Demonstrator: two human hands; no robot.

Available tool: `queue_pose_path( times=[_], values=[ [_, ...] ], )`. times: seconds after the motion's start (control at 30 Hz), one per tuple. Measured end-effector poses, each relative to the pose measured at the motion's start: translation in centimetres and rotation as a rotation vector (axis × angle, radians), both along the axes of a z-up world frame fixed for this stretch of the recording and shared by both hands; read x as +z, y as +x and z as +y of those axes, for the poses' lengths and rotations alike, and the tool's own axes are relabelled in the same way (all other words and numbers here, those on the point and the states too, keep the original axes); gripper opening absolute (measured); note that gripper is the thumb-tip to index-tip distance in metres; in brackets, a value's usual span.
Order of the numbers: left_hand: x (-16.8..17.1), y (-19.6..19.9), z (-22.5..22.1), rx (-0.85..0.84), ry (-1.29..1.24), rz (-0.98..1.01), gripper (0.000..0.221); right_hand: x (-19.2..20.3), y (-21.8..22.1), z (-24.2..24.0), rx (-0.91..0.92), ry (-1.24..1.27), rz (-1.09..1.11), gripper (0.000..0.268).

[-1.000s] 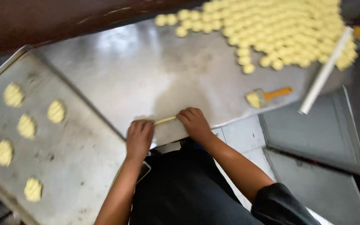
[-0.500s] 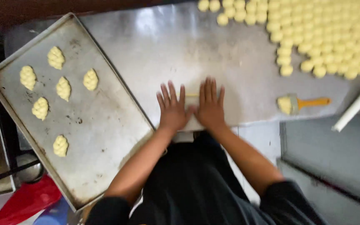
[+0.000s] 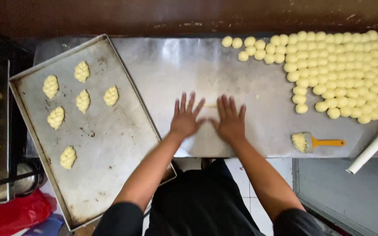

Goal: The person is rolling out small portions of dough into long strands and then braiding them together to form decorative bread loaves, which are then placed on a baking tray.

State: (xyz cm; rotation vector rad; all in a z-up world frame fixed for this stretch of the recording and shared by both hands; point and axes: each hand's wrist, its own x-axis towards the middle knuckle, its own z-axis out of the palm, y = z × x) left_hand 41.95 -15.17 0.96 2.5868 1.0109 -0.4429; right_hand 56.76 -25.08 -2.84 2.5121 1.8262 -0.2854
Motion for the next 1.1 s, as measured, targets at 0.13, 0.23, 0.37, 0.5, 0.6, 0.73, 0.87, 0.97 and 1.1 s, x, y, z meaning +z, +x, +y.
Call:
queue_pose_path(
  times=[0.13, 0.23, 0.37, 0.5, 0.6, 0.73, 0.87, 0.97, 1.1],
  values=[
    [-1.9, 0.4, 2.5, 0.057, -0.074, -0.042, 0.065, -1.7, 3.0, 0.6, -0.083, -0.099, 0.18, 0.076],
    [-5.5, -0.2, 4.4, 0.101, 0.126, -0.293, 0.047, -4.0, 5.9, -0.4, -0.131, 0.36, 0.134, 0.057],
    [-9.0, -2.4, 2.4, 0.054, 0.337, -0.447, 0.023, -4.3, 5.3, -1.9, -0.111, 0.44, 0.173, 0.012],
    [-6.1, -2.6, 0.4, 0.175, 0.358, -0.575, 0.013, -3.8, 6.2, 1.5, -0.061, 0.44, 0.362, 0.006],
    [-4.9, -3.6, -3.4, 0.299, 0.29, -0.656, 0.014, -3.0, 5.8, 2.8, 0.05, 0.367, 0.546, 0.008],
    [-2.7, -4.4, -6.7, 0.392, 0.253, -0.745, 0.013, 0.5, 3.8, 6.6, 0.278, 0.228, 0.599, 0.022],
    [-2.2, -4.8, -8.4, 0.506, 0.327, -0.783, 0.019, 2.8, 3.0, 10.6, 0.425, 0.203, 0.673, 0.019],
    [-2.8, -5.2, -9.6, 0.501, 0.392, -0.737, 0.014, 0.9, 3.8, 13.3, 0.451, 0.168, 0.671, 0.013],
    [-4.1, -5.7, -11.2, 0.388, 0.464, -0.532, 0.023, 0.2, 3.7, 14.6, 0.358, 0.118, 0.547, 0.016]
  ],
)
